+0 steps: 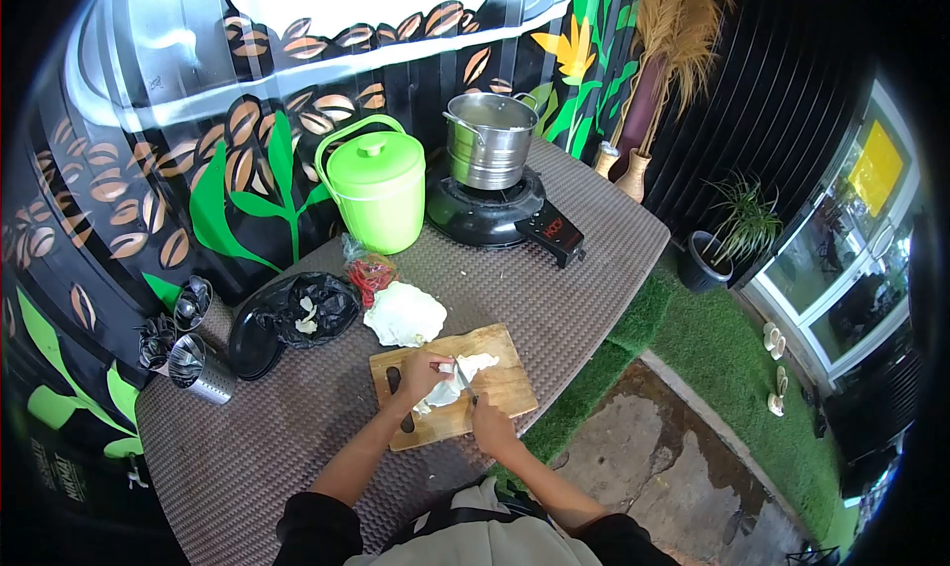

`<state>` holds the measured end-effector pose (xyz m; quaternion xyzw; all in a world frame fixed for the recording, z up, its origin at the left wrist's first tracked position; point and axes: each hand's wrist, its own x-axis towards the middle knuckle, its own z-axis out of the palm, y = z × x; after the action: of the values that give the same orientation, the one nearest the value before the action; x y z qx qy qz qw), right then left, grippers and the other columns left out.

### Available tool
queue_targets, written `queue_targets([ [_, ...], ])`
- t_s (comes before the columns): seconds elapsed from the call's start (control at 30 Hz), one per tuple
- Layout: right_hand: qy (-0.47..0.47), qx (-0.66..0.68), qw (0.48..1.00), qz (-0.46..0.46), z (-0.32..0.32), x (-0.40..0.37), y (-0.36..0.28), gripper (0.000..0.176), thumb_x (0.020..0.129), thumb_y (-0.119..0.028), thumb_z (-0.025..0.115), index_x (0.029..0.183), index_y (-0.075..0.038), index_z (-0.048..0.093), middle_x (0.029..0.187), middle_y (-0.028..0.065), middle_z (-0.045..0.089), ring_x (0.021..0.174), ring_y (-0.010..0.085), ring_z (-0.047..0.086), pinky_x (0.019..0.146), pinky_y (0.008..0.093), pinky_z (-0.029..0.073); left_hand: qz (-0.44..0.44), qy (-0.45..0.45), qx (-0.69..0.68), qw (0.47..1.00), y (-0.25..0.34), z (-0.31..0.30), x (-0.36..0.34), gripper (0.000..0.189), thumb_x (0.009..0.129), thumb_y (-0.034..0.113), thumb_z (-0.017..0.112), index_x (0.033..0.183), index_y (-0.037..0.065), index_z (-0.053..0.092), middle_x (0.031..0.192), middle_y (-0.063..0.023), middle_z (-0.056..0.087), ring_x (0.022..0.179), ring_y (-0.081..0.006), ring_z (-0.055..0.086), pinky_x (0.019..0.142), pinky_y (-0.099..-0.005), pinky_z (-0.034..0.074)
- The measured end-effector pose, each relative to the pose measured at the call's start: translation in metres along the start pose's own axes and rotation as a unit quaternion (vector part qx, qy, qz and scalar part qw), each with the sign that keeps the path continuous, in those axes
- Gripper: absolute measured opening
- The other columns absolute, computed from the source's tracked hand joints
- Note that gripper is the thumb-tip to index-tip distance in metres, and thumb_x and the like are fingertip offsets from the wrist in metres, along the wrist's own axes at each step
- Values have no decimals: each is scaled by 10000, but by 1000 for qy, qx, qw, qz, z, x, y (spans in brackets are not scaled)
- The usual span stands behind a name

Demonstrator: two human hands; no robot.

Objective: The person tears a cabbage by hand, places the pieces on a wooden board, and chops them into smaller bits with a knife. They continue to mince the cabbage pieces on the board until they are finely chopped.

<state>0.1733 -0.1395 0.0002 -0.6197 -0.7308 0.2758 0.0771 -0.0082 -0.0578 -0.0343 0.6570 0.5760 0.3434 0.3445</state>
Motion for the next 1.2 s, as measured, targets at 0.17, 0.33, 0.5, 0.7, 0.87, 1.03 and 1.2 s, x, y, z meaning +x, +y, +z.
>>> queue_targets([
  [0.17, 17, -54, 998, -5, 8, 5, -5, 186, 912, -150, 415, 962, 27, 397, 772, 263, 634, 740, 365, 665, 622, 438, 539, -24, 6, 11, 1000, 10, -4, -4, 348, 627, 87, 799, 966, 101, 717, 684, -81, 658, 575, -112, 572, 565, -268, 451],
  [0.33, 19, -26, 999, -17, 2, 2, 4, 219, 928, -199, 387, 996, 10, 394, 790, 278, 623, 748, 440, 631, 659, 499, 507, -49, -21, -66, 996, 24, -10, -8, 322, 654, 38, 785, 963, 19, 696, 750, -75, 679, 619, -97, 585, 589, -249, 473],
  [0.5, -6, -4, 1000, -15, 2, -9, 17, 221, 928, -197, 374, 993, 14, 392, 816, 297, 618, 788, 457, 619, 695, 515, 491, -24, -10, -16, 1000, 11, -6, -6, 322, 629, 13, 783, 937, -2, 691, 770, -89, 680, 660, -113, 603, 609, -261, 483],
  [0.7, -37, -28, 999, -15, -21, -30, 23, 285, 917, -235, 387, 1021, 30, 406, 853, 315, 609, 844, 454, 605, 740, 548, 457, -10, -12, 4, 1000, 0, -38, -9, 269, 573, -16, 772, 833, 5, 702, 740, -103, 670, 659, -146, 610, 618, -277, 486],
  [0.87, -67, 127, 988, -54, -85, -22, 22, 295, 923, -225, 431, 1018, 54, 435, 703, 285, 601, 496, 366, 593, 525, 463, 486, 117, -63, 104, 986, 9, -61, -11, 255, 542, 2, 752, 789, 33, 698, 735, -119, 658, 707, -239, 636, 651, -333, 502],
  [1.03, 58, 236, 970, -12, -73, 4, 39, 275, 941, -227, 415, 997, 43, 411, 569, 261, 570, 471, 381, 591, 543, 488, 486, 174, -33, 156, 972, 45, -51, 4, 265, 683, 69, 717, 933, 13, 649, 990, -140, 637, 848, -257, 618, 776, -345, 495],
  [1.2, 140, 169, 976, -14, -36, 27, 66, 285, 895, -231, 487, 1014, 26, 459, 736, 309, 599, 714, 463, 606, 652, 527, 474, 114, -106, 53, 986, 70, -1, 13, 295, 747, 105, 661, 1022, 2, 631, 1103, -190, 599, 1035, -327, 559, 896, -398, 437],
])
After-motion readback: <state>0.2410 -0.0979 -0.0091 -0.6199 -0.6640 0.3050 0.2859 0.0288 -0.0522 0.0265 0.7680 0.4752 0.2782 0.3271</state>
